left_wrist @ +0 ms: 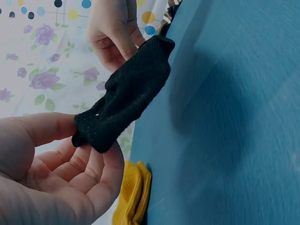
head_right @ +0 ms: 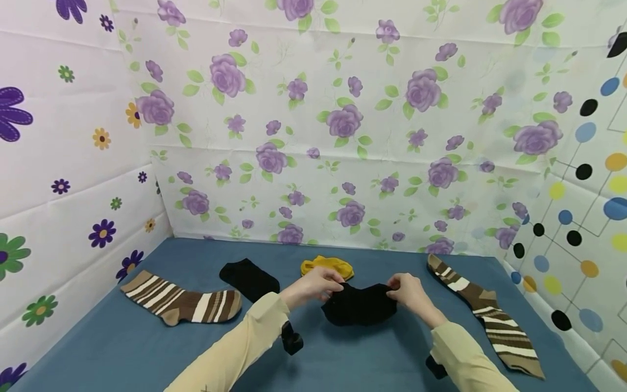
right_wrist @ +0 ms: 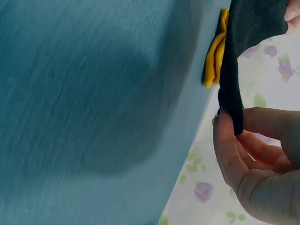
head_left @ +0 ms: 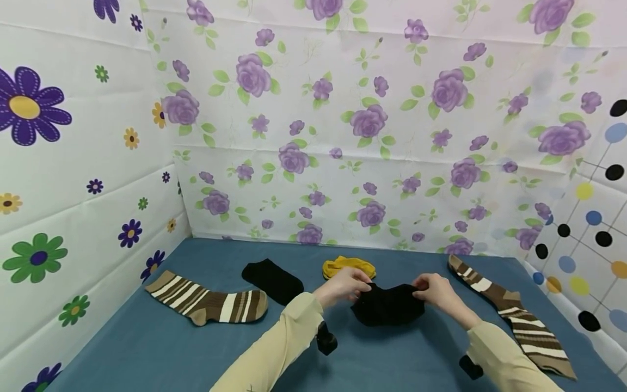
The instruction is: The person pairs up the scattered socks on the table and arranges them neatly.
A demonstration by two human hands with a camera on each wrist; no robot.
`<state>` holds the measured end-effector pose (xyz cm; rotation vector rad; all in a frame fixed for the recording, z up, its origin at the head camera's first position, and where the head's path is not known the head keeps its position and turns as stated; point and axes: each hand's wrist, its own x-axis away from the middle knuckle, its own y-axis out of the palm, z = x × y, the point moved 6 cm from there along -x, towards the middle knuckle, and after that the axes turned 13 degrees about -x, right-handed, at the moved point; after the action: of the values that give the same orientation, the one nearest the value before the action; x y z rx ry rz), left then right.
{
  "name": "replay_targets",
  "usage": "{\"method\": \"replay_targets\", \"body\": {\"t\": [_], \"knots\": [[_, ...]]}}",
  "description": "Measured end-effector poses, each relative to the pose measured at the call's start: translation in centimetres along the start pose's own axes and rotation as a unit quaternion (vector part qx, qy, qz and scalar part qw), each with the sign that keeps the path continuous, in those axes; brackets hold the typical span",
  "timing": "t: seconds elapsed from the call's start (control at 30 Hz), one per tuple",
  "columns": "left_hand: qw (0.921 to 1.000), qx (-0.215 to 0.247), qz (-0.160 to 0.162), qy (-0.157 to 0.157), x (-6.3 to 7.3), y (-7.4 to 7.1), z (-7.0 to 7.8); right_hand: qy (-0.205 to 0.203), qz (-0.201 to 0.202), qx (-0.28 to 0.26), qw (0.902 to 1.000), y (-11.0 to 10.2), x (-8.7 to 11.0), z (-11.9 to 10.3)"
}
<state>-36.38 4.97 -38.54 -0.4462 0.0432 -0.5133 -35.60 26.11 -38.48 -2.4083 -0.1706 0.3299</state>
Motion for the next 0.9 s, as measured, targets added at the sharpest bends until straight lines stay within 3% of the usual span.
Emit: {"method": "replay_targets", "body": {"t": [0.37, 0.67, 0.9], "knots": [[0.9998, 0.005, -0.018, -0.006, 0.5, -1.3, -1.1, 0.015, -0.012, -0.026, 0.9995, 1.2, 0.0, -0.8], [0.9998, -0.012, -0.013, -0.012, 1.2, -2.5, -1.9, 0.028, -0.017, -0.047, 0.9984, 2.2, 0.0, -1.3], [0.9997, -0.007, -0.013, -0.02, 1.8, -3.3, -2.8, 0.063, -0.011, -0.066, 0.9957, 3.1, 0.1, -1.3]]}}
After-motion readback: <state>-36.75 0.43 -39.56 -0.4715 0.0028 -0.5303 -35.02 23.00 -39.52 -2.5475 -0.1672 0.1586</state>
